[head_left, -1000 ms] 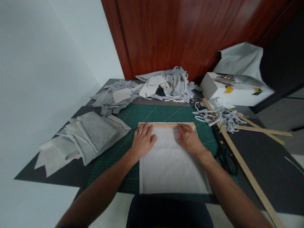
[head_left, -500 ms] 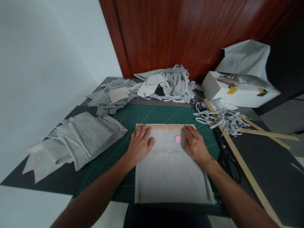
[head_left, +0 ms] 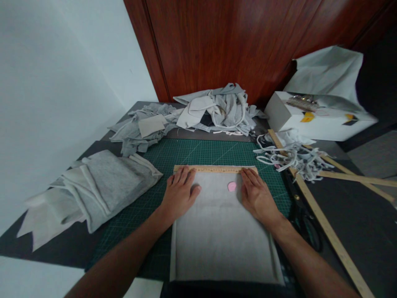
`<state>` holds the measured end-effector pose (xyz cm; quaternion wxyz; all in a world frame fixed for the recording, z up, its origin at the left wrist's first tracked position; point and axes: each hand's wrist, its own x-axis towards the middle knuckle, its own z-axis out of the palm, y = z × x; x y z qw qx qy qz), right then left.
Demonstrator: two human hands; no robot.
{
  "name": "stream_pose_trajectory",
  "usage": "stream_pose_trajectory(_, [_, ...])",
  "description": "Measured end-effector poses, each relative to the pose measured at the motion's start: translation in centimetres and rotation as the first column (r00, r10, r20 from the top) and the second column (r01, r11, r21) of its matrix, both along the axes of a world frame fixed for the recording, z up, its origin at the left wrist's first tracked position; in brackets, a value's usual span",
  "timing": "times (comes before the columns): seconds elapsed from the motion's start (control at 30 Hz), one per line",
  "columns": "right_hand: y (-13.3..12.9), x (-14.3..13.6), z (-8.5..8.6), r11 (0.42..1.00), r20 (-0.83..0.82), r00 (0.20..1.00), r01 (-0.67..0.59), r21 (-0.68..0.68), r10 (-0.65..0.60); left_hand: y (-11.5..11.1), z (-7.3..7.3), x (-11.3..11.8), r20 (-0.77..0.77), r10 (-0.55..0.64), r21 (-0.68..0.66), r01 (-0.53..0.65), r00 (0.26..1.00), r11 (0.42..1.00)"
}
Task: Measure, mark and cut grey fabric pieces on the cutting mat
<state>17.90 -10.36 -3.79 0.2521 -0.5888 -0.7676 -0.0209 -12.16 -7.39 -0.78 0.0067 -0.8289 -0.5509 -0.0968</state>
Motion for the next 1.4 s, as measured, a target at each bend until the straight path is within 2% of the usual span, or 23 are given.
stream_pose_trajectory(0.27, [-0.8,0.0,-0.3,0.999,0.026,0.999,0.032,0.033,-0.033,-0.1,-0.1,0.0,0.0,-0.014,-0.009,0.014,1.0,1.0])
stream_pose_trajectory(0.7, [-0.5,-0.2,0.2,0.999,0.0,0.999,0.052,-0.007,-0.052,-0.4,0.1,0.0,0.006,-0.023,-0.004,0.023,1.0,1.0])
stream_pose_trajectory(1.13, [-1.0,-1.4,1.3,0.992,0.085,0.989,0.127,-0.024,-0.125,-0.2,0.2,0.0,0.001,-0.023,0.0,0.023,1.0,1.0])
stream_pose_trajectory(1.4, [-1.0,-1.4,1.5,0.991,0.08,0.988,0.135,-0.022,-0.133,-0.2,0.2,0.0,0.006,-0.012,0.001,0.012,1.0,1.0])
